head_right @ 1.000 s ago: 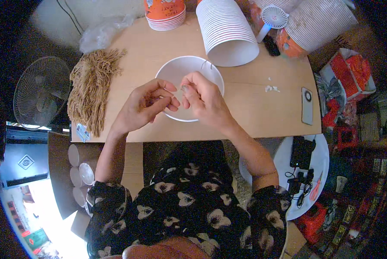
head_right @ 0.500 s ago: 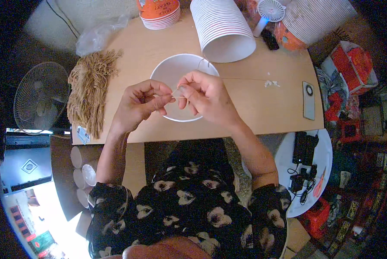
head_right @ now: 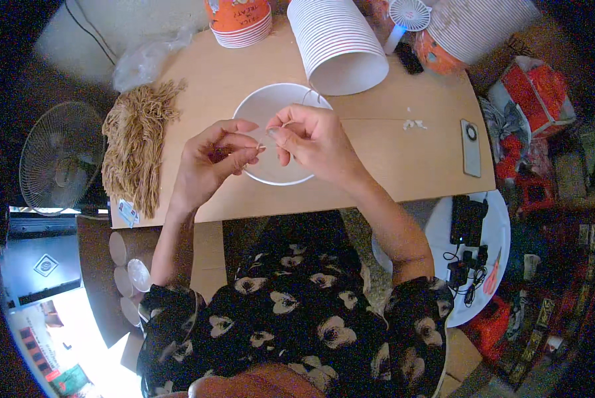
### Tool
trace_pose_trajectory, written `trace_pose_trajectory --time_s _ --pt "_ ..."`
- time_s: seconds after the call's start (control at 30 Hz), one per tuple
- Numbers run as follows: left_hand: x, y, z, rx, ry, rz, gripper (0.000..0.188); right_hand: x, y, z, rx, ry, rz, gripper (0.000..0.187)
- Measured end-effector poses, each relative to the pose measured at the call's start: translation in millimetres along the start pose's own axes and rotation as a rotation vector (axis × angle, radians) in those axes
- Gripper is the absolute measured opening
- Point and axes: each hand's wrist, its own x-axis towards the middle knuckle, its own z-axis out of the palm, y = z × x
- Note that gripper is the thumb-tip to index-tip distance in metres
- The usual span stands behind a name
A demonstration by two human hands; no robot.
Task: Threading a string handle through the holes of a paper bowl for packaging.
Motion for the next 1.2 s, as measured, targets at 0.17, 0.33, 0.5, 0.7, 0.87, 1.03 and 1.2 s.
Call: trace_pose_trajectory --time_s 0.17,0.33,0.5,0.7,0.87,1.03,1.2 --pt "-6.8 -5.4 6.7 0.059 0.074 0.083 0.035 0.7 4.3 9.8 0.010 -0.006 -0.061 0.009" --pt "-6.9 -13.0 16.4 0.161 0.145 0.170 0.031 -4.5 -1.3 9.5 0.021 -0.021 -0.057 0.008" --pt "-12.3 -14.5 20.4 0.185 0.212 0.184 0.015 -6.7 -6.4 13.2 -0.026 -0.015 -0.042 0.008" --pt "-6.8 -16.2 10.7 0.174 0.102 0.142 0.014 -3.5 -5.9 6.5 -0.051 0.037 -0.087 0.012" --pt "-2.3 6.5 2.7 0.057 -0.014 -0.067 0.014 4.0 -7.0 1.4 0.014 0.044 -0.055 0.017" --pt "4.2 7.4 -6.2 -0.048 -0.092 -0.236 0.016 6.0 7.5 7.9 -0.134 0.168 -0.325 0.015" --pt "5.6 1.0 -8.9 -0.137 -0.080 -0.255 0.014 -19.7 3.4 14.4 -0.647 0.329 -0.596 0.017"
